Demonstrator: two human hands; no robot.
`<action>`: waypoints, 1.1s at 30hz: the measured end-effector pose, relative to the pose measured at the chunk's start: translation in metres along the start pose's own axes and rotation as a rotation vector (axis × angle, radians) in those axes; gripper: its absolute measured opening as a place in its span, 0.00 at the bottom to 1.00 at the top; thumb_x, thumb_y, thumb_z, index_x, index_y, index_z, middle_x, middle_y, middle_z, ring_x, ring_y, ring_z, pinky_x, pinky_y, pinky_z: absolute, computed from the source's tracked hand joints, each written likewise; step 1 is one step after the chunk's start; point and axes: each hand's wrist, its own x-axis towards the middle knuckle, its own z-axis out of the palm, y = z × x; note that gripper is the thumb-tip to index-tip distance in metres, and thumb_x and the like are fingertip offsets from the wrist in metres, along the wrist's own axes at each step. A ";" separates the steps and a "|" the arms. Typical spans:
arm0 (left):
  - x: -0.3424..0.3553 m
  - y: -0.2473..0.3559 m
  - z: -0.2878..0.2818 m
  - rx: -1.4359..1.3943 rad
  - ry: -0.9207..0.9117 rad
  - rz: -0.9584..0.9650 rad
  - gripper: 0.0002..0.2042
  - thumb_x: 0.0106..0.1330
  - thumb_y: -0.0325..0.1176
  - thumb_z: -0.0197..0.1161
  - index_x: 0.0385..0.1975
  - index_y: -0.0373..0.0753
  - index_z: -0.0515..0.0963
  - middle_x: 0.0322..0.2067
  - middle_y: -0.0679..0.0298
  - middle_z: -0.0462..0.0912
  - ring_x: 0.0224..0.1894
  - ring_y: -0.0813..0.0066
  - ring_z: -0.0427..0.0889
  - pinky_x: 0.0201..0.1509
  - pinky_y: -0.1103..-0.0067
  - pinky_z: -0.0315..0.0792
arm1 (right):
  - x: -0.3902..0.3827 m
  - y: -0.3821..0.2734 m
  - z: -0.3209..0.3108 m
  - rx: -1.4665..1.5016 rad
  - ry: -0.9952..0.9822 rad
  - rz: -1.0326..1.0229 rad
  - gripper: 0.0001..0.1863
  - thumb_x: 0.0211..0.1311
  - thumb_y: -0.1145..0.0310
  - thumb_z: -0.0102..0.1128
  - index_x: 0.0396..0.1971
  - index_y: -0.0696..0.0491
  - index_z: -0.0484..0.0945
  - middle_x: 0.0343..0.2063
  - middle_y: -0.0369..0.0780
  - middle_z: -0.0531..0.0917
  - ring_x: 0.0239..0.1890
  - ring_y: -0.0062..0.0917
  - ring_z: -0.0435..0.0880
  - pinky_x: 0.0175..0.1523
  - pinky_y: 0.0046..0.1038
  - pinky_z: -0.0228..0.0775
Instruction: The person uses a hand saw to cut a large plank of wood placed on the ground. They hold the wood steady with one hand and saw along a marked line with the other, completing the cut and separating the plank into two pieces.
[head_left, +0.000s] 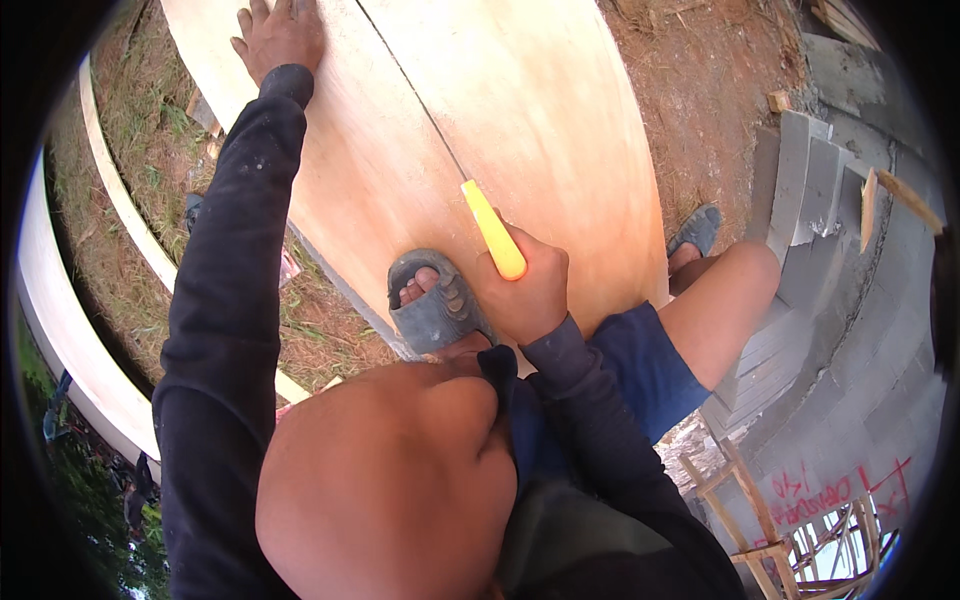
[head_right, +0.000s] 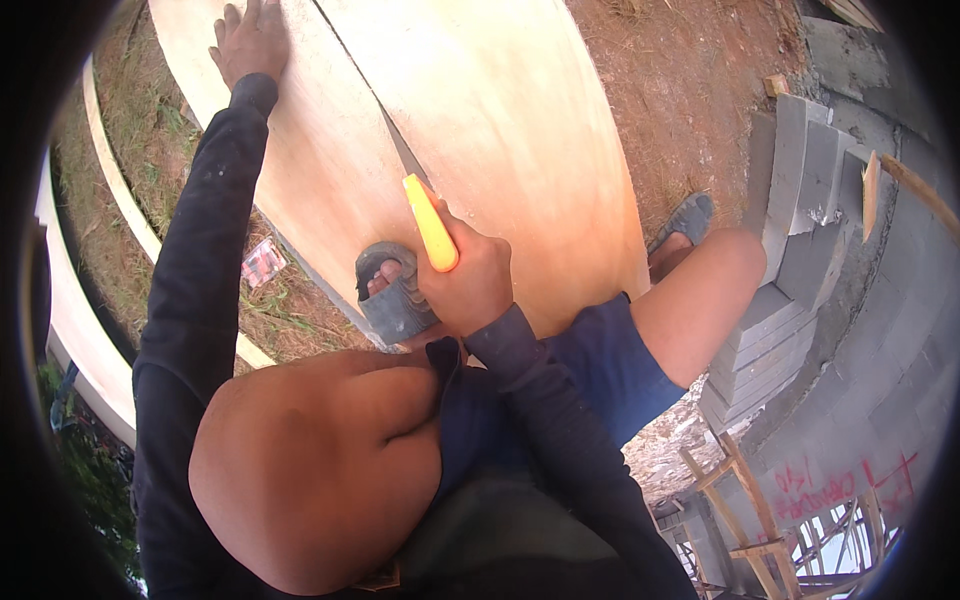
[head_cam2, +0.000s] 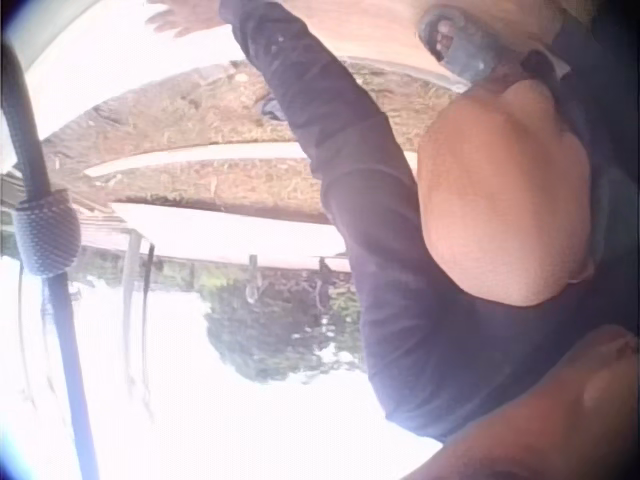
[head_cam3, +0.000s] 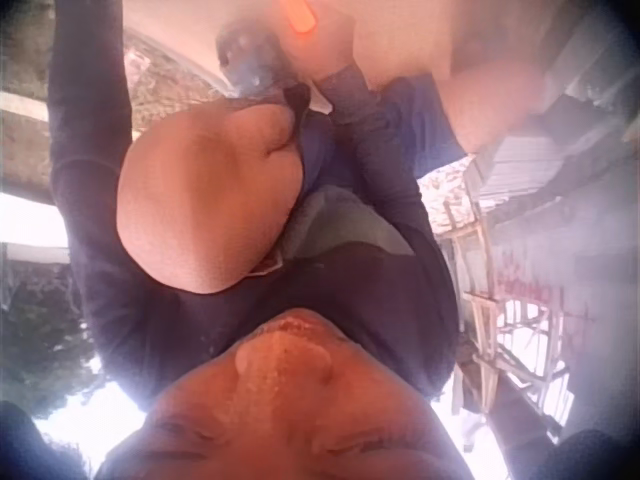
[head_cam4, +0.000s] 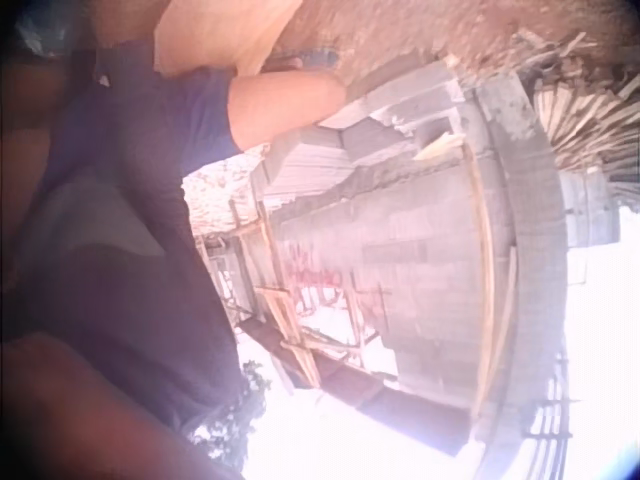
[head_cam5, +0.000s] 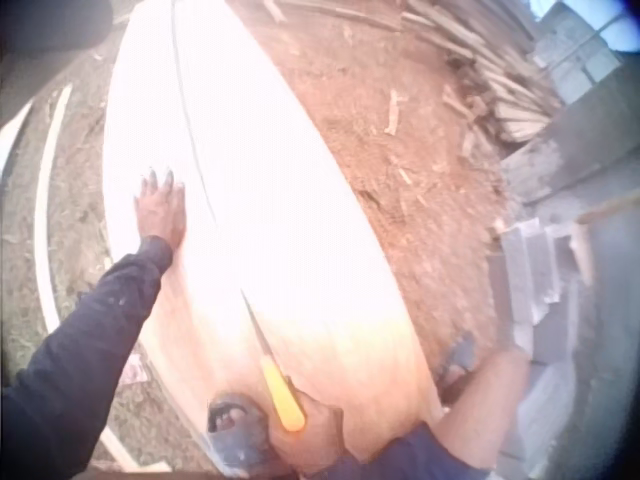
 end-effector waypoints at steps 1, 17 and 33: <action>-0.002 -0.002 0.000 0.001 0.000 0.001 0.25 0.74 0.51 0.47 0.68 0.52 0.69 0.72 0.51 0.60 0.74 0.47 0.55 0.75 0.46 0.49 | -0.002 0.005 0.001 0.014 0.001 -0.019 0.24 0.53 0.79 0.60 0.53 0.61 0.80 0.35 0.56 0.84 0.30 0.40 0.88 0.37 0.32 0.77; -0.003 -0.015 0.006 -0.015 0.000 -0.007 0.25 0.74 0.53 0.46 0.68 0.54 0.68 0.72 0.52 0.59 0.75 0.48 0.54 0.75 0.46 0.48 | -0.092 0.050 -0.028 -0.014 0.027 -0.140 0.28 0.48 0.81 0.62 0.55 0.63 0.79 0.39 0.55 0.85 0.35 0.39 0.90 0.41 0.29 0.80; -0.006 -0.019 0.007 0.002 0.005 -0.011 0.26 0.74 0.55 0.46 0.69 0.57 0.68 0.73 0.54 0.59 0.75 0.49 0.54 0.75 0.46 0.47 | -0.151 0.054 -0.065 -0.067 -0.024 -0.127 0.24 0.52 0.85 0.56 0.53 0.66 0.79 0.43 0.55 0.86 0.38 0.34 0.91 0.44 0.24 0.79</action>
